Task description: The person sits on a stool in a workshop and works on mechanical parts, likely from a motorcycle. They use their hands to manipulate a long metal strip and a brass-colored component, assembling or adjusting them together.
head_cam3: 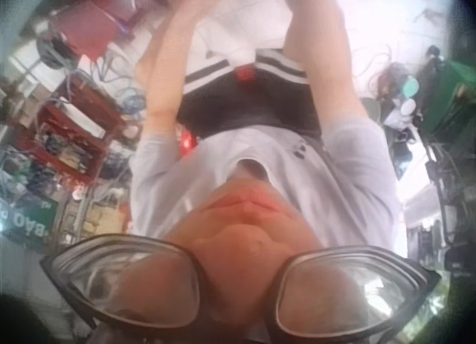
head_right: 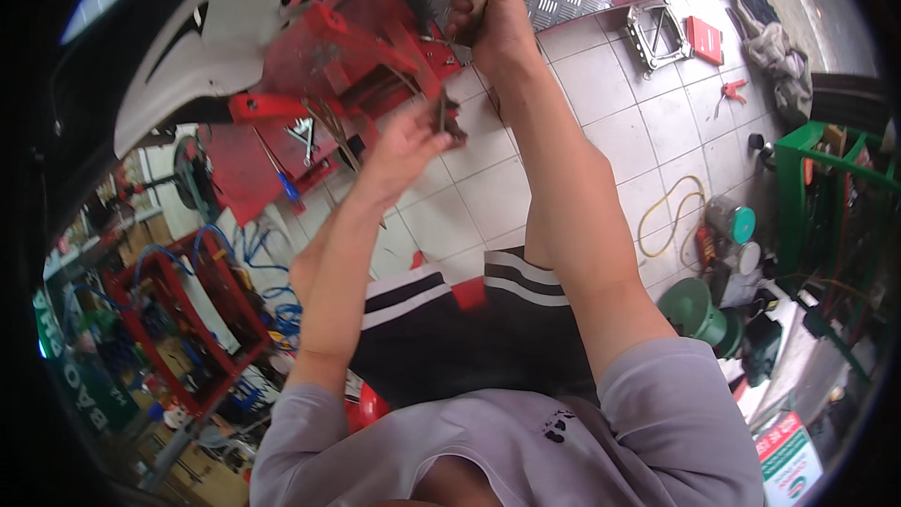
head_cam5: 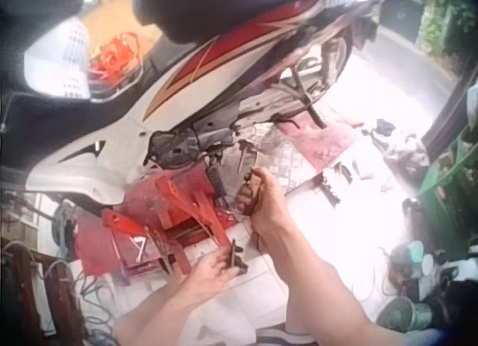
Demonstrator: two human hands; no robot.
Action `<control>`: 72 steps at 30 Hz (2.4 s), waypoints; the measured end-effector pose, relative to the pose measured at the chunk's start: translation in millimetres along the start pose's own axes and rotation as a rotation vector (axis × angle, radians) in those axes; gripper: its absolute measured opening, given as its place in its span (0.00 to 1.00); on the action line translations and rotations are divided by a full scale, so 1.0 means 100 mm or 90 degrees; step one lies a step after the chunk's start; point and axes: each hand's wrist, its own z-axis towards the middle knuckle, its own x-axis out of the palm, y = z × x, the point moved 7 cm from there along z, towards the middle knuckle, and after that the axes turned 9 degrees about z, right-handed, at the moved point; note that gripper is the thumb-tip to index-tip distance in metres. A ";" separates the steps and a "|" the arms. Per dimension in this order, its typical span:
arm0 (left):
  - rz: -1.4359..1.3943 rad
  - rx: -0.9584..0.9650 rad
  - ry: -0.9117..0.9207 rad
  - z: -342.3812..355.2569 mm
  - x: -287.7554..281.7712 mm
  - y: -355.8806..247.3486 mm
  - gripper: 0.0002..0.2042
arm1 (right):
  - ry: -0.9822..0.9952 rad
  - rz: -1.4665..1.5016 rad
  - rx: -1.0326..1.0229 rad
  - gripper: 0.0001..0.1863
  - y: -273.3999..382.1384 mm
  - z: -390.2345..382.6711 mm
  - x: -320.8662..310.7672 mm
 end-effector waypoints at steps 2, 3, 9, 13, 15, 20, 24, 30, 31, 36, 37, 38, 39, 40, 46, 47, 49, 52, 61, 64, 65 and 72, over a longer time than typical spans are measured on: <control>0.089 0.145 -0.015 0.04 -0.18 -0.22 0.21 | 0.016 0.039 0.035 0.14 -0.11 -0.02 0.11; 0.097 0.164 -0.034 0.07 -0.22 -0.27 0.21 | 0.005 0.043 0.039 0.14 -0.15 -0.05 0.14; 0.152 0.237 -0.141 -0.04 -0.46 -0.41 0.22 | 0.000 0.072 0.039 0.18 -0.37 -0.17 0.30; 0.174 0.290 -0.146 -0.09 -0.43 -0.51 0.25 | -0.027 0.075 0.010 0.21 -0.38 -0.16 0.25; 0.178 0.291 -0.156 -0.10 -0.43 -0.50 0.24 | -0.003 0.064 0.017 0.15 -0.34 -0.15 0.23; 0.195 0.249 -0.114 -0.07 -0.39 -0.47 0.22 | -0.027 0.048 0.008 0.15 -0.35 -0.10 0.11; 0.092 0.187 -0.056 0.02 -0.30 -0.37 0.17 | -0.005 0.056 0.033 0.16 -0.33 -0.08 0.08; -0.080 0.114 -0.057 0.11 -0.35 -0.27 0.13 | -0.021 0.009 0.025 0.15 -0.25 -0.10 0.09; -0.108 0.097 -0.063 0.12 -0.36 -0.24 0.13 | -0.011 -0.010 0.015 0.16 -0.22 -0.10 0.10; -0.052 0.081 -0.086 0.08 -0.39 -0.26 0.11 | 0.017 -0.017 0.017 0.14 -0.26 -0.14 0.18; -0.047 0.079 -0.077 0.07 -0.38 -0.27 0.12 | 0.026 -0.024 0.014 0.13 -0.25 -0.11 0.16; -0.043 0.074 -0.087 0.08 -0.39 -0.26 0.12 | 0.034 -0.032 0.012 0.12 -0.25 -0.10 0.14; -0.039 0.069 -0.100 0.08 -0.39 -0.24 0.12 | 0.040 -0.031 0.014 0.11 -0.26 -0.10 0.15; -0.035 0.064 -0.113 0.08 -0.41 -0.23 0.12 | 0.046 -0.030 0.017 0.11 -0.28 -0.10 0.17; 0.042 0.088 -0.121 0.06 -0.45 -0.30 0.12 | 0.074 -0.063 0.016 0.10 -0.32 -0.09 0.20; 0.036 0.091 -0.111 0.06 -0.44 -0.29 0.12 | 0.077 -0.066 0.015 0.11 -0.32 -0.09 0.20; 0.026 0.096 -0.093 0.08 -0.43 -0.28 0.11 | 0.072 -0.077 0.020 0.11 -0.34 -0.09 0.22; 0.042 0.077 -0.095 0.06 -0.45 -0.27 0.11 | 0.050 -0.138 -0.002 0.11 -0.32 -0.09 0.22; 0.171 0.063 -0.110 0.07 -0.52 -0.18 0.11 | 0.084 -0.179 0.047 0.12 -0.35 -0.03 0.21; 0.182 0.045 -0.176 0.03 -0.56 -0.19 0.10 | 0.043 -0.180 0.048 0.13 -0.40 -0.04 0.21; 0.193 0.050 -0.198 0.03 -0.58 -0.19 0.09 | 0.032 -0.192 0.043 0.14 -0.42 -0.06 0.22; 0.179 0.035 -0.270 0.03 -0.65 -0.10 0.09 | 0.087 -0.250 -0.013 0.15 -0.43 -0.09 0.29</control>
